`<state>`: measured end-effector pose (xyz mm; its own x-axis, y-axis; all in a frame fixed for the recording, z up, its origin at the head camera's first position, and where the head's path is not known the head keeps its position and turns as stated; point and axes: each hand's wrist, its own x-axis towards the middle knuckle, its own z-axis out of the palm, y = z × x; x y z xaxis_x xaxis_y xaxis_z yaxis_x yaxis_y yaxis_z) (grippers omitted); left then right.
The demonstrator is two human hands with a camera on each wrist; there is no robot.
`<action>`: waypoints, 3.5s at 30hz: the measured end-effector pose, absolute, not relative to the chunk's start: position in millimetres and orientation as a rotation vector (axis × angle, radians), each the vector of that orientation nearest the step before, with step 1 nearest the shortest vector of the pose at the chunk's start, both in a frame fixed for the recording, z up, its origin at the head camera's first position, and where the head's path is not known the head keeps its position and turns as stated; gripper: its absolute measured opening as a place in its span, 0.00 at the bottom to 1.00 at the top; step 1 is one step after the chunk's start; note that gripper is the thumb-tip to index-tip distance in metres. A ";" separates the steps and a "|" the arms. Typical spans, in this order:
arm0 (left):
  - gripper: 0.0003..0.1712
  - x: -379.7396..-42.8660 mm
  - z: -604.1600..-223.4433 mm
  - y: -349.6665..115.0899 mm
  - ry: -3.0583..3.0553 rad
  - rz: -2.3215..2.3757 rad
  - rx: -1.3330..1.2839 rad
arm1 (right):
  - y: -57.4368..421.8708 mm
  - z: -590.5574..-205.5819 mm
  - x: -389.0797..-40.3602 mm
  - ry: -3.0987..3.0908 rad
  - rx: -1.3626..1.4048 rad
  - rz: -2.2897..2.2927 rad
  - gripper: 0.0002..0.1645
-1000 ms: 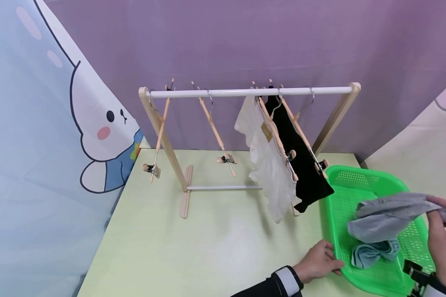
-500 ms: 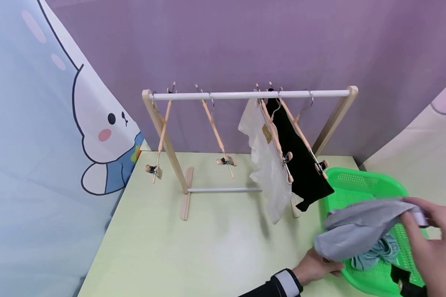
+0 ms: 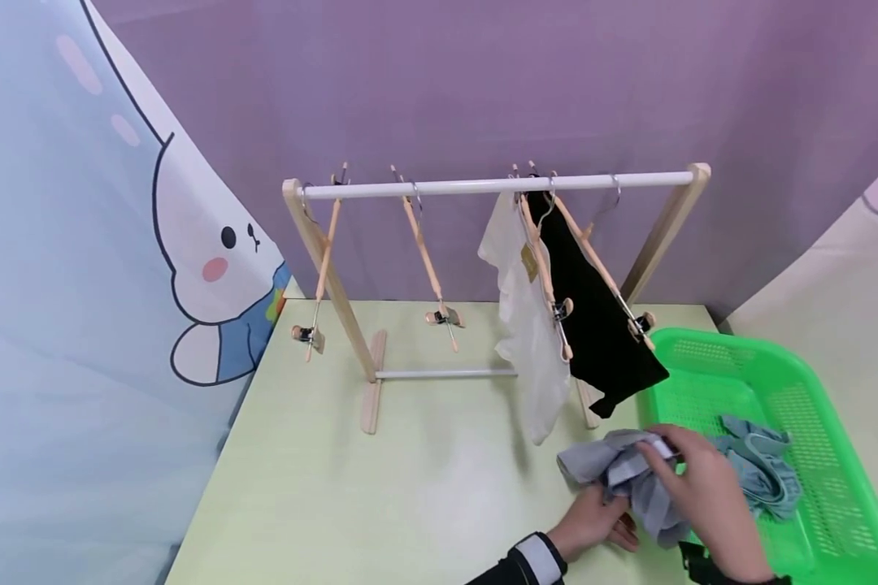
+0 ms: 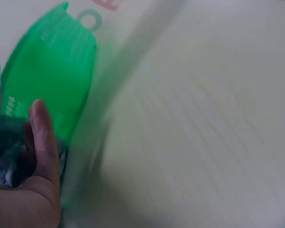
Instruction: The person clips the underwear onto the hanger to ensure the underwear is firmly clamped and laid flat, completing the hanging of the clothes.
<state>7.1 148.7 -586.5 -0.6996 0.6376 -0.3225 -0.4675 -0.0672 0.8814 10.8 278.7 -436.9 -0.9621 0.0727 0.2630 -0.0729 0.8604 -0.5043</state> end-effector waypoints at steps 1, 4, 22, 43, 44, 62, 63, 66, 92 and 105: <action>0.09 5.4 -587.7 144.2 1.483 1.842 0.181 | 274.1 -442.8 8.7 -2.799 0.005 0.777 0.13; 0.12 0.4 -591.3 130.1 1.677 1.760 0.130 | 260.3 -456.7 2.5 -2.916 -0.016 0.817 0.12; 0.17 -27.4 -588.0 51.5 3.083 1.364 0.684 | 219.1 -485.2 -5.7 -2.957 0.120 0.898 0.11; 0.17 -75.9 -529.4 -131.0 2.873 1.978 0.535 | 207.5 -487.1 -28.5 -2.898 0.451 1.189 0.08; 0.16 -77.0 -526.3 -139.1 2.887 1.934 0.521 | 208.0 -485.3 -28.7 -2.911 0.442 1.159 0.07; 0.21 -61.8 -455.4 -192.3 2.564 2.002 -0.064 | 212.2 -451.2 -37.0 -2.719 0.432 1.425 0.05; 0.22 -66.4 -461.9 -190.2 2.625 1.936 -0.109 | 208.2 -458.6 -42.0 -2.719 0.387 1.394 0.05; 0.25 -78.2 -488.8 -182.6 2.815 1.666 -0.242 | 193.4 -487.1 -52.2 -2.712 0.244 1.233 0.11; 0.15 -123.5 -572.7 -180.5 2.879 0.816 0.381 | 169.3 -580.4 -87.4 -3.016 0.457 0.769 0.22; 0.09 -120.4 -556.7 -198.5 2.783 1.081 0.081 | 189.1 -580.4 -87.9 -3.129 0.602 0.920 0.22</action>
